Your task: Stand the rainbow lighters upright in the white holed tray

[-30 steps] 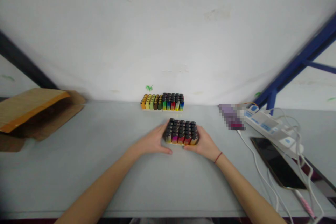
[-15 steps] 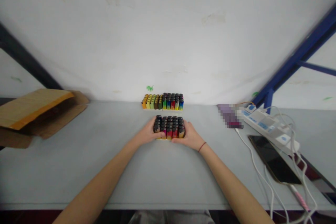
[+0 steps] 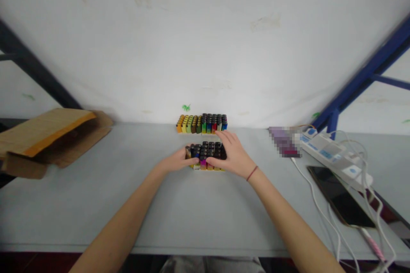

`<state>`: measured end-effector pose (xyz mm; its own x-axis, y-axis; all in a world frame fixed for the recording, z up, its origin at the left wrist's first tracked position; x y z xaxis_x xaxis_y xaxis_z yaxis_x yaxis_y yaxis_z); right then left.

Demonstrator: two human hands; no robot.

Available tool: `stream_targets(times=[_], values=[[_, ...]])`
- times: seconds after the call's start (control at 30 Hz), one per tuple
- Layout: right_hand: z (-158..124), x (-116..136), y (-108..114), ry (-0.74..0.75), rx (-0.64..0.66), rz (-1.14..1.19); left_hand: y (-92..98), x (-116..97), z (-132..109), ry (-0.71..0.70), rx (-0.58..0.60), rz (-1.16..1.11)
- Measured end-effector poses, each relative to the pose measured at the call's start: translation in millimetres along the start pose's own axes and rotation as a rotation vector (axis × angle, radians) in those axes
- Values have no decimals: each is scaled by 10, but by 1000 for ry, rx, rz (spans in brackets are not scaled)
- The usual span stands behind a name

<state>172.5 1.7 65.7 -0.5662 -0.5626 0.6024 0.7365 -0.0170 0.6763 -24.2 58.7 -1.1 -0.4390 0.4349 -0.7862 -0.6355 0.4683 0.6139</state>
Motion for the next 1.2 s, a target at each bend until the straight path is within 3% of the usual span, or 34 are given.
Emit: stream_targets(times=[0.1, 0.23, 0.37, 0.57, 0.7, 0.8, 0.93, 1.0, 1.07, 1.2], values=[[168, 216, -184, 79, 121, -155, -31, -14, 20, -17, -54, 82], [332, 276, -411, 60, 240, -299, -101, -25, 54, -38, -161, 151], [427, 226, -434, 33, 338, -304, -73, -67, 43, -63, -235, 172], [482, 212, -420, 6, 437, -360, 65, -70, -1, 15, -337, 164], [525, 259, -435, 10, 401, -388, 61, -8, 39, 20, -352, 141], [604, 339, -356, 23, 327, -321, 190, 70, 37, 56, -438, 108], [808, 435, -292, -108, 198, -250, 523, 261, -89, 338, -474, 241], [923, 426, -450, -243, 249, -238, 687, 349, -195, 506, -463, 396], [1049, 417, -708, -287, 293, -250, 790, 401, -283, 626, -438, 555], [1235, 304, -1253, -339, 322, -275, 801, 392, -341, 691, -398, 766]])
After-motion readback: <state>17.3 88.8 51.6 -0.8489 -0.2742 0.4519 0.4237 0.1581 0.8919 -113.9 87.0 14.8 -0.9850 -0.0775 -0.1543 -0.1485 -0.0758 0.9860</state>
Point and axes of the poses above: each hand's wrist, its own z-axis towards the middle knuckle, its own y-axis out of the back of the hand, x = y × z, the point moved 5 cm from there along z, towards the middle knuckle, and after that the axes turned 14 degrees about z, right-handed, at the moved point
